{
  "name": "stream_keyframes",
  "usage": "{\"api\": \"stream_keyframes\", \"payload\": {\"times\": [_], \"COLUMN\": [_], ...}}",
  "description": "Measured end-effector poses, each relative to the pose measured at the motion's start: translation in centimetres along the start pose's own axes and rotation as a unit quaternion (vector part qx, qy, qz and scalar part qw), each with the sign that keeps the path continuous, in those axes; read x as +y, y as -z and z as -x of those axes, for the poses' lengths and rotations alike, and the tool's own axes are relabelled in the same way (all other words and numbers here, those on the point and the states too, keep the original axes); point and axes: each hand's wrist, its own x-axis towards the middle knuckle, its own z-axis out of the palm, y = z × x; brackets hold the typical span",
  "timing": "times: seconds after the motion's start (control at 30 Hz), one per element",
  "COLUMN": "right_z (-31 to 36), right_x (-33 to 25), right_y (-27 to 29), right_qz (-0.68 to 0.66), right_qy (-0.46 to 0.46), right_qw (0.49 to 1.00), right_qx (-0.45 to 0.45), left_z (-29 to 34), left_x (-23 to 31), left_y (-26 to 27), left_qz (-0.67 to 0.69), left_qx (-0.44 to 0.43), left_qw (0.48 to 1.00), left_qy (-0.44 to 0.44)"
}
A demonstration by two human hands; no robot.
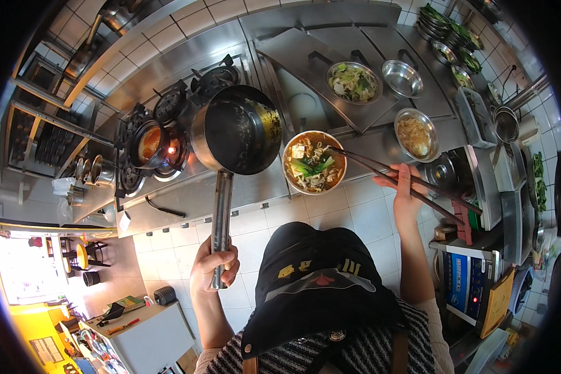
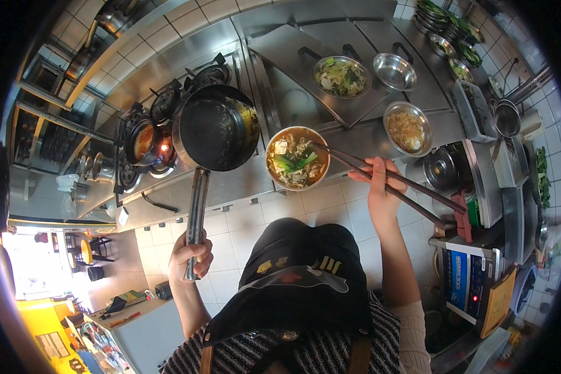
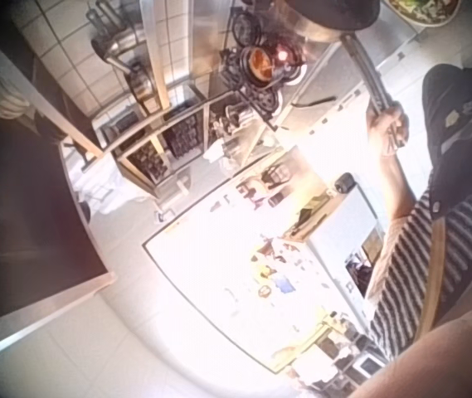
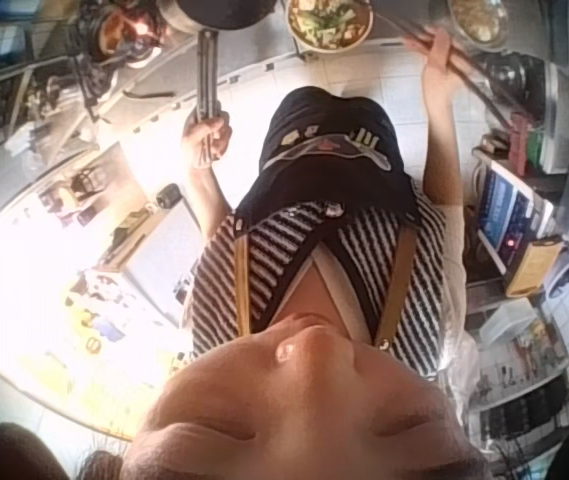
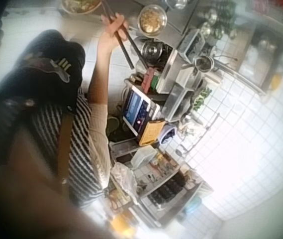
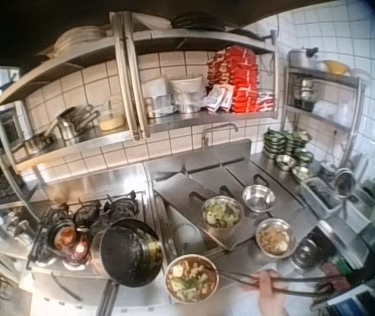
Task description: The person assembles a bowl of noodle soup by adding bean sprouts and greens, then ladles broth from a pot into the bowl. They use chopsticks to arrange the ingredients and place the finished bowl on the counter.
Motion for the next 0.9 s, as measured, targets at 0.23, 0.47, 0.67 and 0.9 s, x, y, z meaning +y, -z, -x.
{"api": "stream_keyframes", "payload": {"times": [0.23, 0.47, 0.67, 0.9], "right_z": [0.3, -0.9, 0.0, 1.5], "right_x": [0.1, 2.1, 1.2, -1.5], "right_y": [0.2, -0.6, 0.1, 0.6], "right_qz": [0.009, -0.049, -0.051, -0.015], "right_qy": [-0.016, -0.075, -0.05, -0.009], "right_qw": [1.0, 0.996, 0.996, 0.999], "right_qx": [0.0, 0.024, 0.048, 0.036], "left_z": [-0.4, -0.5, -0.5, -0.7], "left_x": [0.1, 0.1, 0.0, 0.0], "left_y": [-0.2, -0.4, -0.6, -0.6], "left_qz": [-0.002, -0.006, -0.012, -0.01], "left_qx": [-0.002, -0.012, -0.005, 0.001], "left_qw": [1.0, 1.0, 1.0, 1.0], "left_qy": [0.003, 0.008, 0.01, 0.004]}}
